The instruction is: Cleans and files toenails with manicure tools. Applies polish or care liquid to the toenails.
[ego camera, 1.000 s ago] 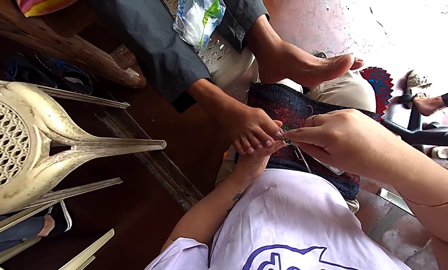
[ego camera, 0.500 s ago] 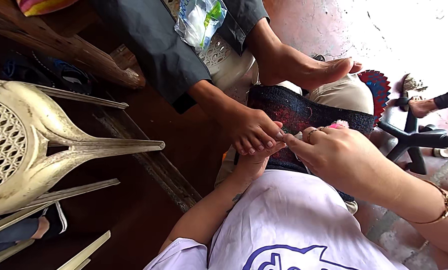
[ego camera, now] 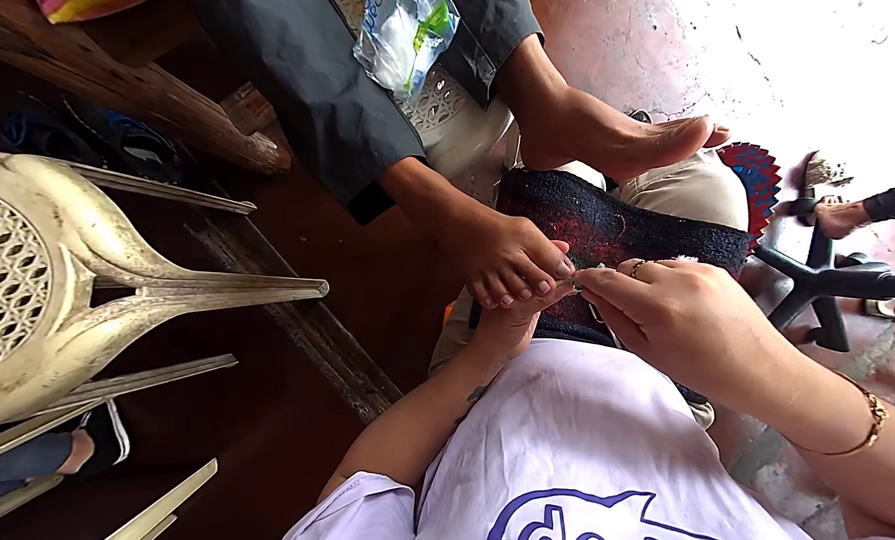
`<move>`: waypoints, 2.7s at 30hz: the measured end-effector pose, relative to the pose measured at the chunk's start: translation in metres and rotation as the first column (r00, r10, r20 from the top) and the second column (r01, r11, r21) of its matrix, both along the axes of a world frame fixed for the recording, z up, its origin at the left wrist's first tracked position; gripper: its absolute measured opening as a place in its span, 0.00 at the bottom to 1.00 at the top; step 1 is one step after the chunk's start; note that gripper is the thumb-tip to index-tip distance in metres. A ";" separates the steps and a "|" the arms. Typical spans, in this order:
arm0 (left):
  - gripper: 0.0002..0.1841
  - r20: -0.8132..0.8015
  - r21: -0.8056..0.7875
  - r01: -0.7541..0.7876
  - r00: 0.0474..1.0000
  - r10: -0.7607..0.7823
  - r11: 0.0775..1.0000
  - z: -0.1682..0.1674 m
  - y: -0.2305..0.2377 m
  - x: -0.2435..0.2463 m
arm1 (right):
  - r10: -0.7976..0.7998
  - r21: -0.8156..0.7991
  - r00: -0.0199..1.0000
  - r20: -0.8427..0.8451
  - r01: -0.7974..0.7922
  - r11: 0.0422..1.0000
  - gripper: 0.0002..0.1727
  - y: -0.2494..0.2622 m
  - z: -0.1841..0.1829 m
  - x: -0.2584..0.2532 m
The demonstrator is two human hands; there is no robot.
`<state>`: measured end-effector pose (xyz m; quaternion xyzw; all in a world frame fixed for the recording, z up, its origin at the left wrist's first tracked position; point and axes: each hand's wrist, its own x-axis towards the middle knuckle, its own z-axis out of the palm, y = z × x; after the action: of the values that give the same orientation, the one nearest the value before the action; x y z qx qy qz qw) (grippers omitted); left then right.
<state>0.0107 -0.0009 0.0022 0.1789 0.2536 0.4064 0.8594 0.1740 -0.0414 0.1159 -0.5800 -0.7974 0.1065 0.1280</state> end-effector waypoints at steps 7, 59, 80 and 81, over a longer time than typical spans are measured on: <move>0.21 -0.053 0.010 0.008 0.999 -0.007 1.000 -0.003 0.001 0.002 | -0.026 -0.050 0.995 0.093 0.031 0.998 0.12 0.001 -0.001 -0.009; 0.17 0.058 0.090 -0.021 0.998 0.016 0.996 -0.024 0.009 0.011 | -0.621 -0.298 0.598 -0.507 0.553 0.778 0.11 -0.024 -0.013 -0.004; 0.17 0.412 -0.198 0.098 0.911 -0.008 0.975 -0.001 0.007 0.010 | -0.406 -0.463 0.862 0.303 0.506 0.728 0.08 -0.067 -0.060 0.006; 0.17 0.406 -0.204 0.097 0.914 -0.006 0.974 0.000 0.007 0.010 | -0.426 -0.459 0.876 0.226 0.481 0.747 0.08 -0.074 -0.048 0.013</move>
<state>0.0210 0.0057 0.0017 0.0018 0.1100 0.3810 0.9180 0.1867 -0.1155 0.0678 -0.7739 -0.5822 0.2446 -0.0479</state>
